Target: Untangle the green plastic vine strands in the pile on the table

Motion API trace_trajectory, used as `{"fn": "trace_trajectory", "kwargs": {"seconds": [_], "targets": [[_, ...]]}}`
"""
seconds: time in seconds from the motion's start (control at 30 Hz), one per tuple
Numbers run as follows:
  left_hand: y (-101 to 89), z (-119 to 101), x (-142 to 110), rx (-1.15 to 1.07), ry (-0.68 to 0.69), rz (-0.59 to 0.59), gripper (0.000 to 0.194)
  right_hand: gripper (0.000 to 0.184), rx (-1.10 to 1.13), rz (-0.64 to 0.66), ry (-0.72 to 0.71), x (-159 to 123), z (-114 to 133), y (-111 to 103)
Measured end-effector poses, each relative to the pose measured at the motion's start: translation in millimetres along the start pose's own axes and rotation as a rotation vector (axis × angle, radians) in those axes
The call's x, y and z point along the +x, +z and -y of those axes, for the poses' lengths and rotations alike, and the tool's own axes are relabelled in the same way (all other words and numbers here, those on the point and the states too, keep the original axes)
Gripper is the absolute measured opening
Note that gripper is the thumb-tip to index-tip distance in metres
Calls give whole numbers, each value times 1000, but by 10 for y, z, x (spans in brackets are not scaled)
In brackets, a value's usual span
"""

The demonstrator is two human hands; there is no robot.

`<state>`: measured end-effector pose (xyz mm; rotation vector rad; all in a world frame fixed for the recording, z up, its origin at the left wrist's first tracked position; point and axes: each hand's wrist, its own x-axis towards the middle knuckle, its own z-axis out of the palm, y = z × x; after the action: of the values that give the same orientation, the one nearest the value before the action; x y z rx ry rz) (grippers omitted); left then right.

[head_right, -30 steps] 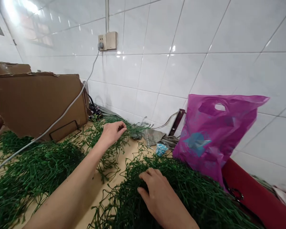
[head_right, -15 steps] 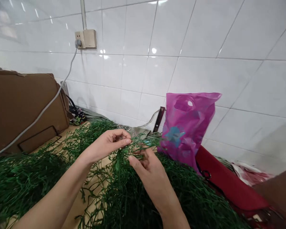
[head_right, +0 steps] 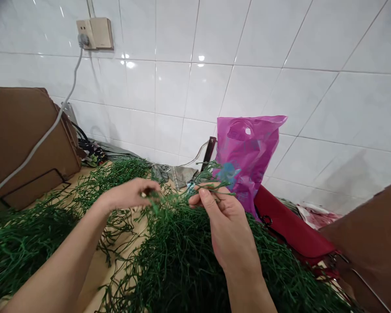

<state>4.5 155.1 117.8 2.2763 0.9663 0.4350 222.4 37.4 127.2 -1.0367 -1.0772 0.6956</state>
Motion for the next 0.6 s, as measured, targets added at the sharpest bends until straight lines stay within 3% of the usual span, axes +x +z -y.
{"fn": "trace_trajectory", "kwargs": {"seconds": [0.07, 0.13, 0.2, 0.27, 0.3, 0.37, 0.43, 0.53, 0.6], "targets": [[-204, -2, -134, 49, -88, -212, 23, 25, -9, 76, -14, -57, 7, 26], [-397, -6, -266, 227, -197, -552, 19, 18, 35, 132, -11, -105, -9, 78], [-527, 21, -345, 395, -321, -749, 18, 13, 42, 186, -5, -135, -35, 149], [-577, 102, -363, 559, -399, -838, 19, 15, -5, 235, 5, -155, -54, 228], [-575, 161, -361, 621, -438, -823, 23, 17, -39, 262, 15, -166, -57, 267], [-524, 279, -372, 672, -473, -677, 39, 20, -111, 311, 31, -201, -51, 333], [-428, 333, -438, 637, -418, -518, 51, 24, -187, 365, 43, -252, -37, 383], [-233, 191, -649, 498, -211, -317, 61, 27, -245, 441, 61, -333, -20, 449], [-99, 0, -814, 284, 0, -81, 67, 24, -182, 464, 73, -359, -9, 500]]}}
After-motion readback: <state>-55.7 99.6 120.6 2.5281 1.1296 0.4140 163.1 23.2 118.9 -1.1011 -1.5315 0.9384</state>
